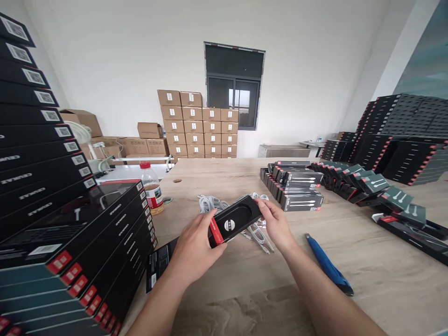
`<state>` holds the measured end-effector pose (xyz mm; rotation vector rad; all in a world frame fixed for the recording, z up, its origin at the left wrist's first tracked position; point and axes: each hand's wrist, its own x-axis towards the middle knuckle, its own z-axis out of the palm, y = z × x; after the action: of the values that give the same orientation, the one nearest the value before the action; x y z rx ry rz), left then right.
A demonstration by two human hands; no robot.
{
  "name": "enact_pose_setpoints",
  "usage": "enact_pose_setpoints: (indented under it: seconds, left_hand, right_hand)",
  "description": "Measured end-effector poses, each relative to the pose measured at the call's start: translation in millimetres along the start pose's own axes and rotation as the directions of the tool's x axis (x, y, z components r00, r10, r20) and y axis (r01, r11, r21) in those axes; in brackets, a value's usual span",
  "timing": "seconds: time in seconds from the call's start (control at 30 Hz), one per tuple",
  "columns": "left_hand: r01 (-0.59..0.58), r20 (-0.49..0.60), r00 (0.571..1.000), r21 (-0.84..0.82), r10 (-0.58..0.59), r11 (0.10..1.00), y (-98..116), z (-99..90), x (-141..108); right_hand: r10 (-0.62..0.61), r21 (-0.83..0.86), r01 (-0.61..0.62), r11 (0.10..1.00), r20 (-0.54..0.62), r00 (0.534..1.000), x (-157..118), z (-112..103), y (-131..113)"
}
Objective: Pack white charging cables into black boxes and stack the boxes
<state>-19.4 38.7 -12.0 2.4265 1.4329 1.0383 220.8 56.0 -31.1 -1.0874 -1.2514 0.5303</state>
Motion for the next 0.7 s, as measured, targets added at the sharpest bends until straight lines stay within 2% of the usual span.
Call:
enact_pose_setpoints:
  seconds: [0.1,0.2,0.27,0.37,0.43,0.53,0.6,0.7]
  left_hand:
    - [-0.023,-0.053,0.998,-0.014,0.022,1.0,1.9,0.9,-1.7]
    - [-0.031,-0.091,0.995,-0.03,0.028,0.999,5.1,4.1,-2.6]
    - [-0.051,-0.105,0.993,-0.046,0.046,0.998,7.8,5.9,-2.8]
    - [-0.089,-0.152,0.985,-0.067,0.078,0.994,11.3,6.7,-3.0]
    - [-0.096,-0.176,0.981,-0.093,0.078,0.991,13.4,5.9,-3.1]
    - [-0.116,-0.169,0.982,-0.161,0.089,0.98,17.2,3.1,-4.0]
    - [-0.157,-0.156,0.98,-0.195,0.127,0.968,19.8,0.3,-5.2]
    - [-0.252,-0.12,0.966,-0.221,0.23,0.942,21.7,-4.1,-7.8]
  right_hand:
    - [-0.008,0.077,0.012,0.997,-0.05,0.999,-4.7,-0.3,-9.8]
    - [-0.09,0.076,0.094,0.993,-0.052,0.995,-13.2,2.6,-17.0]
    - [-0.159,0.051,0.155,0.987,0.079,0.984,-21.6,7.8,-20.1]
    - [-0.2,0.062,0.191,0.98,0.338,0.92,-34.5,17.5,-23.5]
    - [-0.193,0.108,0.163,0.981,0.404,0.894,-39.9,22.0,-25.6]
    - [-0.14,0.231,0.052,0.971,0.381,0.914,-41.7,24.2,-28.6]
    - [-0.104,0.339,-0.033,0.94,0.38,0.919,-40.5,24.4,-30.0]
    - [-0.061,0.48,-0.169,0.861,0.427,0.902,-38.5,25.3,-31.3]
